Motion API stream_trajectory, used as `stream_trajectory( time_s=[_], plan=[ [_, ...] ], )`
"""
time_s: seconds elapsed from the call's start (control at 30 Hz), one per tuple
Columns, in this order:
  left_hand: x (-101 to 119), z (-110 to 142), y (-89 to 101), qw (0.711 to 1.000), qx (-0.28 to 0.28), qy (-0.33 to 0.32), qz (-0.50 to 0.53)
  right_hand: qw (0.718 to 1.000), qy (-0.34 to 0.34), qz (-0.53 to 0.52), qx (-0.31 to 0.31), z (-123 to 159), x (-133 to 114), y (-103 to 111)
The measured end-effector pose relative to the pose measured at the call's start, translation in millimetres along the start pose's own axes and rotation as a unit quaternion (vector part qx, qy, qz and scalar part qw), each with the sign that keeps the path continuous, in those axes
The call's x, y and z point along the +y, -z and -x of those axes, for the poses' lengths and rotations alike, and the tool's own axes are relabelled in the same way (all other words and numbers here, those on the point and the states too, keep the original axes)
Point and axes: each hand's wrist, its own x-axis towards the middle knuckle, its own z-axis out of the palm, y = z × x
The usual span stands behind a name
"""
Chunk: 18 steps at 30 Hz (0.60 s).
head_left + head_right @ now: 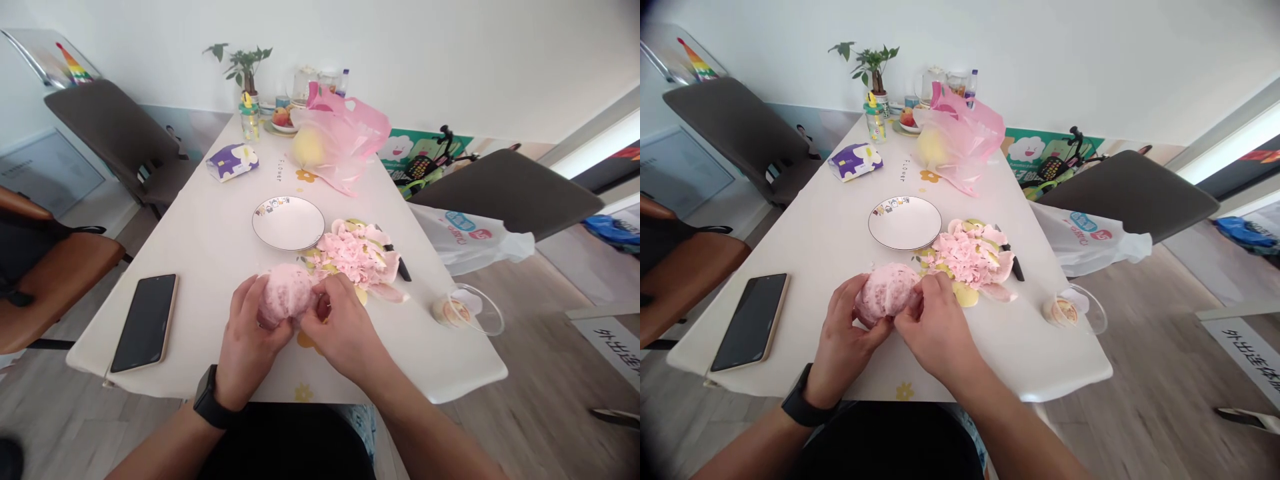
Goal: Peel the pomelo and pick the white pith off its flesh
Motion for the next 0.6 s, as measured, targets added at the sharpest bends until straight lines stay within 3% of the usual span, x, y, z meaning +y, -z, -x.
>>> stream_trajectory(
  time_s=[0.17, 0.3, 0.4, 0.6],
  plan=[
    [3, 0, 0.5, 0.999, 0.001, -0.032, -0.033, 0.999, -0.005, 0.034, 0.011, 0, -1, -2],
    [2, 0, 1.6, 0.999, -0.001, -0.034, -0.041, 0.998, 0.034, 0.046, 0.01, -4, 7, 1],
    [0, -1, 3.2, 0.999, -0.004, -0.022, -0.035, 0.997, 0.078, -0.015, -0.014, -6, 17, 8],
    [-3, -2, 4.6, 1.0, 0.0, -0.001, -0.018, 0.994, 0.074, -0.079, -0.016, 5, 21, 18]
  ],
)
